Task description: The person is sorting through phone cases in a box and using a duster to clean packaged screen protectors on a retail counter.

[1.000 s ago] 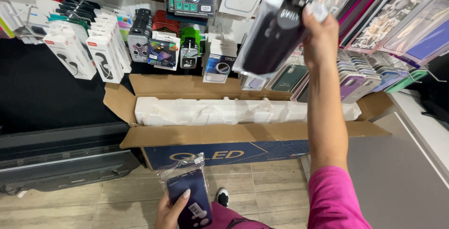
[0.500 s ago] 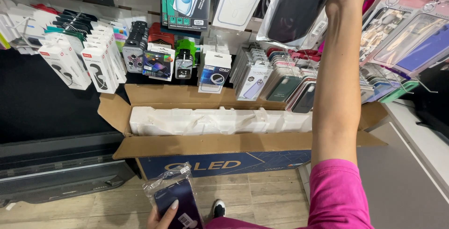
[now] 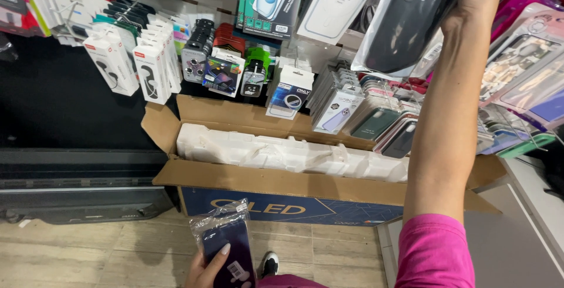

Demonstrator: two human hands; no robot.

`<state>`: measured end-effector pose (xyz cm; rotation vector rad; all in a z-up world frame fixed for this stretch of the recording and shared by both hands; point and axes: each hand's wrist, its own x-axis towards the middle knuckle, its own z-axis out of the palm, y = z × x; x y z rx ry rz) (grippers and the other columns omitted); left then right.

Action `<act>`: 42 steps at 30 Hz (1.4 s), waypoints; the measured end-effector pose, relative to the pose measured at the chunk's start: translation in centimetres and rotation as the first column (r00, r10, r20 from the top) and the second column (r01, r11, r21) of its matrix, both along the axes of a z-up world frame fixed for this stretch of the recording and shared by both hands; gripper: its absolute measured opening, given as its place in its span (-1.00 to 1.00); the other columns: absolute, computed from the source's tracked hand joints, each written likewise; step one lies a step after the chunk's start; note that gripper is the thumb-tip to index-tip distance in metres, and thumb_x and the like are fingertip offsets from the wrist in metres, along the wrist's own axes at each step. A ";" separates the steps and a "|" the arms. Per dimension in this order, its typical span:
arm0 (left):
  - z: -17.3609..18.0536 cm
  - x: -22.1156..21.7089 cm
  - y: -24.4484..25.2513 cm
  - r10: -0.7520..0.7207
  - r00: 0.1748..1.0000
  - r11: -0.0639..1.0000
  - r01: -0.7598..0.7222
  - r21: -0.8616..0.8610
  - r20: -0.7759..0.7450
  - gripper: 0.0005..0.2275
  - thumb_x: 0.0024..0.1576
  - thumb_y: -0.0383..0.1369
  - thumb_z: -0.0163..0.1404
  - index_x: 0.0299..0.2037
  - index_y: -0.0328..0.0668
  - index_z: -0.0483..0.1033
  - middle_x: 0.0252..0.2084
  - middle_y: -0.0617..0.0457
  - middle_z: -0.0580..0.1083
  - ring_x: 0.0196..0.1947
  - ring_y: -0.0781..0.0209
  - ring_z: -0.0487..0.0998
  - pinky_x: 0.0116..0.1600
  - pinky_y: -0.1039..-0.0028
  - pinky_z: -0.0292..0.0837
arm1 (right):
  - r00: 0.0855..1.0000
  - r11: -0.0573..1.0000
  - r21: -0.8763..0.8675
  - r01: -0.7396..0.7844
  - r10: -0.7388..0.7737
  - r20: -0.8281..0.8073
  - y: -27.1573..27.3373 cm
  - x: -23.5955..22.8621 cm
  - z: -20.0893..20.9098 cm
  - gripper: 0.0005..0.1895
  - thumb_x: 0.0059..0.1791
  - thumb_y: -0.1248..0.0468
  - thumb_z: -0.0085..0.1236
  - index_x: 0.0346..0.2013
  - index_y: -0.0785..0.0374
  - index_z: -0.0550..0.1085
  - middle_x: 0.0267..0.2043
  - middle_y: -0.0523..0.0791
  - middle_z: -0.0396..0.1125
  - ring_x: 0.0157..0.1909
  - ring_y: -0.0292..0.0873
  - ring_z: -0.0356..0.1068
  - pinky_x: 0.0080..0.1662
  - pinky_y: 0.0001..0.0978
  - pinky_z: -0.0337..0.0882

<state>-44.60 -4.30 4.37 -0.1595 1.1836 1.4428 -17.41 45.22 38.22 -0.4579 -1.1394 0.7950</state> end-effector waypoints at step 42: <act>-0.4 -2.1 -0.9 0.025 0.999 0.999 -0.026 0.044 0.022 -0.54 0.15 -0.45 0.08 0.31 -0.26 0.53 0.15 -0.31 0.63 0.14 -0.23 0.62 0.22 0.10 0.50 | 0.253 0.374 0.747 0.549 -0.927 0.278 3.4 -4.4 -6.4 -0.53 0.11 0.55 0.01 0.30 0.53 0.16 0.28 0.28 0.25 0.25 0.36 0.29 0.28 0.05 0.26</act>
